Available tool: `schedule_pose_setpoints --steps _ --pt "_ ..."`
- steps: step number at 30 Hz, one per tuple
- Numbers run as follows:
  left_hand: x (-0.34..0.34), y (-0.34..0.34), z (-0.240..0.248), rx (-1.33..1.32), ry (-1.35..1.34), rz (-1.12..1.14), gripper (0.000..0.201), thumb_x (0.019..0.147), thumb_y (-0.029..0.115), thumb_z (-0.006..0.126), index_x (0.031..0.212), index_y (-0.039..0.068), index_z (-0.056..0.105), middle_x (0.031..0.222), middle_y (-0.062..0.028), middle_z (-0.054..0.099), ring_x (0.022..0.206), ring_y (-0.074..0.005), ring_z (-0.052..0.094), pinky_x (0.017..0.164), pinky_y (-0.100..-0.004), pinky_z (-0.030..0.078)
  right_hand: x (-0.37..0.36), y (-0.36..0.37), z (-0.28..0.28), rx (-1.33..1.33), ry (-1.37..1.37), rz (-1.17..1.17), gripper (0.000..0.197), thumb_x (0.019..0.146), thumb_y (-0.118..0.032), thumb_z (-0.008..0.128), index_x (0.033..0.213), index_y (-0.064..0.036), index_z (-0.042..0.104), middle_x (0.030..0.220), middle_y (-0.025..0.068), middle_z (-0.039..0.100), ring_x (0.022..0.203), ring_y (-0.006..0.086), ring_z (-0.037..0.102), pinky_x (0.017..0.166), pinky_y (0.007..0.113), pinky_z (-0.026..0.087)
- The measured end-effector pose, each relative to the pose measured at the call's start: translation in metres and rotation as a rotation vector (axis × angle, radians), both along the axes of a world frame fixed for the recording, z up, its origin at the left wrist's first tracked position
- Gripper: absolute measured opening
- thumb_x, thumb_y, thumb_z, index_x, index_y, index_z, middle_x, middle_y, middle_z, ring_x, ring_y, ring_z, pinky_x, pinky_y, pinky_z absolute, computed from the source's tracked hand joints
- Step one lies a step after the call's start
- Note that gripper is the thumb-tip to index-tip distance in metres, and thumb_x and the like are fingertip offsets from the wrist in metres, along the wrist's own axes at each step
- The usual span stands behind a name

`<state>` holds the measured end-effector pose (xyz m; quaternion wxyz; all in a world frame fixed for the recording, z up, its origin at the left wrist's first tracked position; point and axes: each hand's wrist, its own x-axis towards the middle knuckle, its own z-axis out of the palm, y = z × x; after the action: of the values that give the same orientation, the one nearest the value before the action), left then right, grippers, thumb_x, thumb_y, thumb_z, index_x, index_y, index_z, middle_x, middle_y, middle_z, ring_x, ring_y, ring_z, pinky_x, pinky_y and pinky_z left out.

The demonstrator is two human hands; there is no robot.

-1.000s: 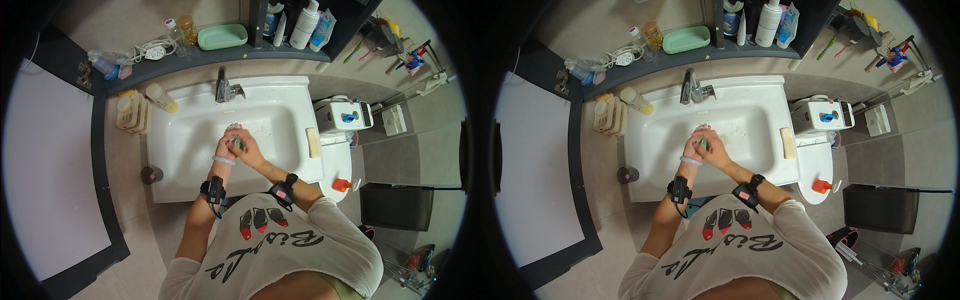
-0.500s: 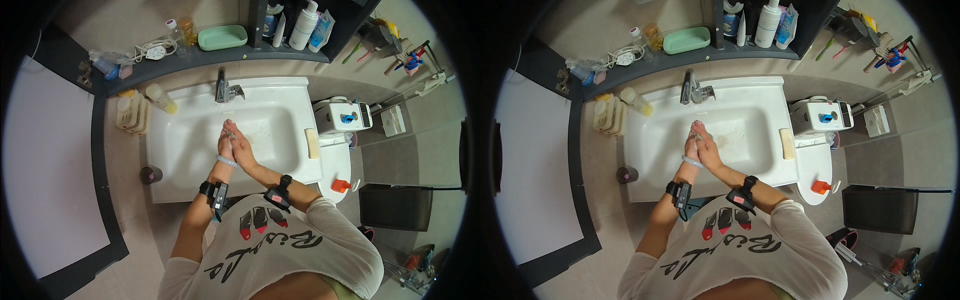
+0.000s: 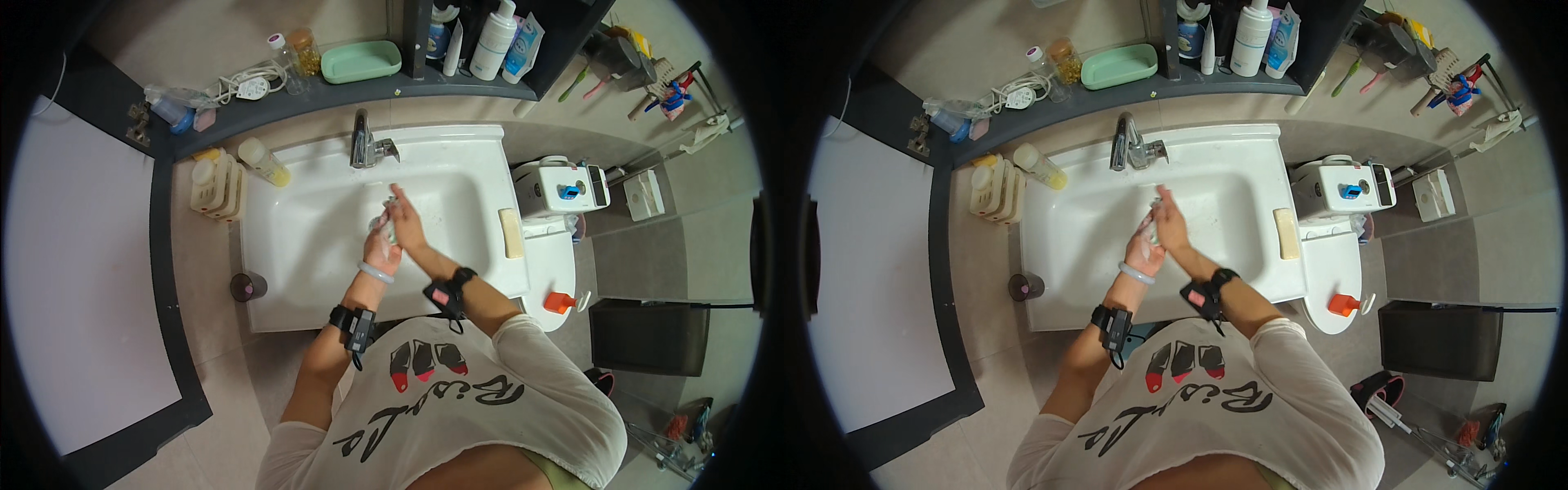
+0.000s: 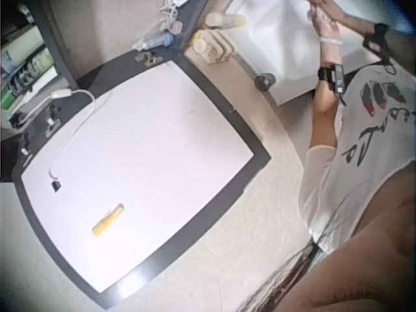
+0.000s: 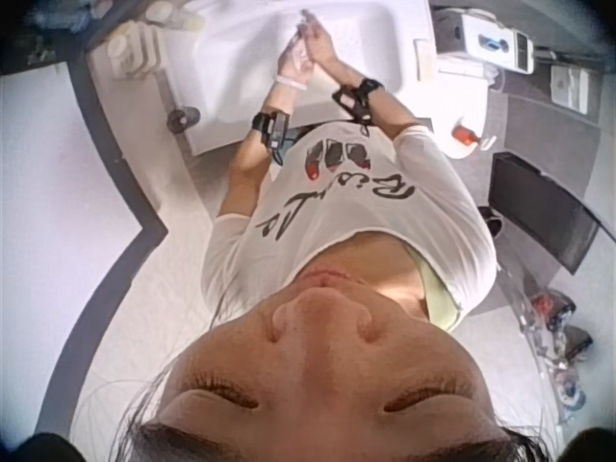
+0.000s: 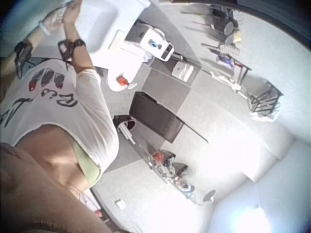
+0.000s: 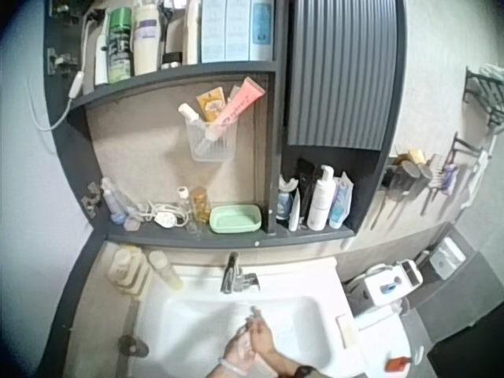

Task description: The person cleans two cloths by rinsing them under a faucet in a bathroom sink, applying soap from a bar, and scrubbing them together.

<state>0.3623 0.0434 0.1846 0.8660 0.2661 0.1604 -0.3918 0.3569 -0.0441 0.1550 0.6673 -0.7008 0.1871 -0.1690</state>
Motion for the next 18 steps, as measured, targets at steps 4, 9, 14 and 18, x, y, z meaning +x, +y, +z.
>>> schedule_pose_setpoints --steps 4,9,14,18 --pt "0.003 -0.003 -0.013 0.061 -0.137 0.028 0.04 0.093 0.021 0.028 0.131 0.008 0.032 0.133 -0.005 0.036 0.122 -0.0183 0.034 0.101 -0.0332 0.028 -0.007 0.005 0.0 -0.067 -0.048 0.121 0.043 0.083 -0.007 0.037 0.125 0.0005 0.04 0.133 0.018 0.035 0.128 0.0273 0.026 0.103 0.03 0.021" --pt "0.023 0.011 -0.018 -0.008 -0.302 0.043 0.039 0.091 0.015 0.028 0.128 0.004 0.036 0.131 -0.0074 0.04 0.119 -0.02 0.039 0.102 -0.0315 0.028 -0.027 0.038 0.017 -0.002 -0.176 0.223 0.048 0.079 -0.003 0.037 0.127 -0.0013 0.036 0.133 0.0174 0.034 0.128 0.0289 0.025 0.104 0.031 0.018" --pt "-0.003 -0.008 -0.012 0.063 -0.181 0.046 0.036 0.089 0.01 0.034 0.124 0.006 0.04 0.124 -0.0055 0.045 0.114 -0.0168 0.043 0.093 -0.0299 0.037 -0.001 -0.004 0.002 0.162 0.064 0.055 0.046 0.082 -0.007 0.037 0.127 0.0005 0.034 0.13 0.0207 0.036 0.125 0.0309 0.031 0.103 0.032 0.022" --pt "0.024 0.007 -0.027 0.129 -0.145 0.084 0.041 0.092 0.019 0.025 0.128 0.002 0.036 0.13 -0.0085 0.041 0.119 -0.0194 0.039 0.102 -0.03 0.027 -0.024 0.038 0.007 0.033 -0.114 0.188 0.046 0.084 -0.008 0.036 0.129 0.0004 0.032 0.136 0.0186 0.028 0.129 0.0292 0.022 0.105 0.032 0.016"
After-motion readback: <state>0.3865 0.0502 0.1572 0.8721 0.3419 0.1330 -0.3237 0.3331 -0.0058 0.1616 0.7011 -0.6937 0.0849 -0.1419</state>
